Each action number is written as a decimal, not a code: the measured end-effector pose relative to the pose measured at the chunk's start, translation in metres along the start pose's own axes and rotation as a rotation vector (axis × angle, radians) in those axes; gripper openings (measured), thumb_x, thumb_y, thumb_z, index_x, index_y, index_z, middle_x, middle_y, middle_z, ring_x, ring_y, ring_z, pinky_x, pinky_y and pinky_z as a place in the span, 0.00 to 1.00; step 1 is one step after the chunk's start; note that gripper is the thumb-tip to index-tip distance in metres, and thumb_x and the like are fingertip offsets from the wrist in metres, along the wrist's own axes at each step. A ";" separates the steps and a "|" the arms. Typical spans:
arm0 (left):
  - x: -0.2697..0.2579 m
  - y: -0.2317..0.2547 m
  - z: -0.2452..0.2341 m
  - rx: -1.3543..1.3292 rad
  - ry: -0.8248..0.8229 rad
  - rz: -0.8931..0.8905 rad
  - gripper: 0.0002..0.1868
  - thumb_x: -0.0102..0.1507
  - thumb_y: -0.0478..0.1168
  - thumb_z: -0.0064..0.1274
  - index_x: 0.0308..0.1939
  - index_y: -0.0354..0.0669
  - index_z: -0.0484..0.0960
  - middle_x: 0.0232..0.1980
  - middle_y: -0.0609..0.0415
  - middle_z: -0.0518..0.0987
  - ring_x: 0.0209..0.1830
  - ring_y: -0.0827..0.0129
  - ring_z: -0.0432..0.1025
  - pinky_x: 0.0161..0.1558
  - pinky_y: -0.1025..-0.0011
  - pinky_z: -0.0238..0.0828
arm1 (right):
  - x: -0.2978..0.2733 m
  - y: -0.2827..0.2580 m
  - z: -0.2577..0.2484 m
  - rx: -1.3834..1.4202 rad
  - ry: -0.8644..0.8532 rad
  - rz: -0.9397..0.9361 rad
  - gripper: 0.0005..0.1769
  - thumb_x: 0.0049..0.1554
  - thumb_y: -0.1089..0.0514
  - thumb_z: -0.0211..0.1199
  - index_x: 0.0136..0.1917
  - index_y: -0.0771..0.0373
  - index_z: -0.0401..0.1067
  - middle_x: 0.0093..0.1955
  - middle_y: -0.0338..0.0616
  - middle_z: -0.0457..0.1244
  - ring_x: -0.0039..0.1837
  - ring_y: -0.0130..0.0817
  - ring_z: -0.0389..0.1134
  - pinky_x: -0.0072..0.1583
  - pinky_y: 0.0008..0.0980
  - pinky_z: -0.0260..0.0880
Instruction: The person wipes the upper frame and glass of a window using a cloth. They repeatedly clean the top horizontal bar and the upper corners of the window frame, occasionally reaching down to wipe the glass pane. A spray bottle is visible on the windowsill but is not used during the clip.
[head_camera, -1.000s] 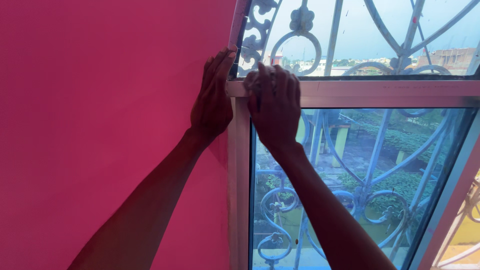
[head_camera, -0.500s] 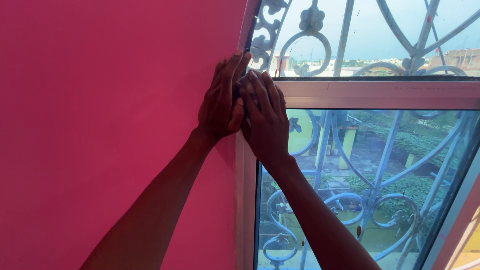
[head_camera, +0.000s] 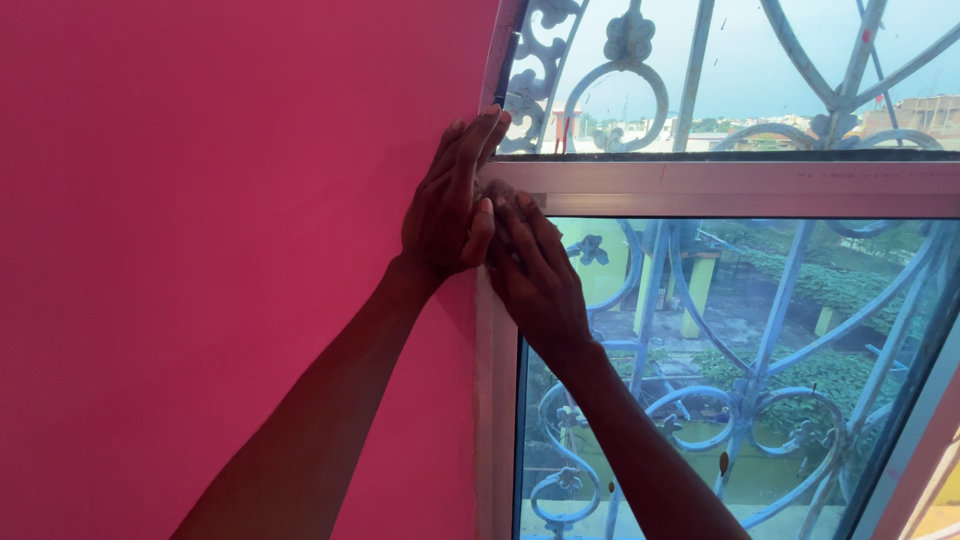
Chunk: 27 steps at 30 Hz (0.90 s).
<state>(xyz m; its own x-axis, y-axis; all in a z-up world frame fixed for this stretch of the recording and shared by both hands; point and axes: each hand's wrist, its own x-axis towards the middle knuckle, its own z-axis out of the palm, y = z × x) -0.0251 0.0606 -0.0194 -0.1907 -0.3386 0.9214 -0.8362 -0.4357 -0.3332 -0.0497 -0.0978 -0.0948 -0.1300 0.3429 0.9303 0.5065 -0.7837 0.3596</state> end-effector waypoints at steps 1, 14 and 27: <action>0.000 0.000 0.000 0.001 0.002 0.000 0.41 0.63 0.39 0.36 0.81 0.32 0.48 0.80 0.40 0.68 0.85 0.52 0.61 0.89 0.56 0.43 | 0.002 0.001 0.000 -0.017 -0.008 0.008 0.22 0.62 0.64 0.67 0.69 0.65 0.73 0.79 0.49 0.56 0.83 0.49 0.53 0.77 0.47 0.64; -0.001 -0.007 0.006 0.077 0.015 -0.013 0.43 0.58 0.35 0.36 0.79 0.31 0.54 0.80 0.41 0.68 0.85 0.55 0.58 0.88 0.56 0.45 | 0.026 0.019 -0.017 -0.258 0.027 0.046 0.30 0.60 0.70 0.63 0.75 0.60 0.70 0.79 0.46 0.56 0.80 0.47 0.57 0.77 0.45 0.65; -0.003 -0.012 0.011 0.193 0.019 0.005 0.33 0.55 0.33 0.41 0.66 0.30 0.76 0.75 0.35 0.70 0.83 0.57 0.57 0.84 0.53 0.47 | 0.015 0.056 -0.069 -0.320 -0.008 0.084 0.33 0.55 0.75 0.61 0.73 0.64 0.71 0.75 0.49 0.58 0.78 0.48 0.58 0.77 0.44 0.66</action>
<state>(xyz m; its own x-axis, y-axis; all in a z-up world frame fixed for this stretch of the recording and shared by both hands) -0.0090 0.0579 -0.0200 -0.2055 -0.3259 0.9228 -0.7217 -0.5863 -0.3678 -0.0822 -0.1727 -0.0561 -0.0923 0.2733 0.9575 0.2217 -0.9318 0.2873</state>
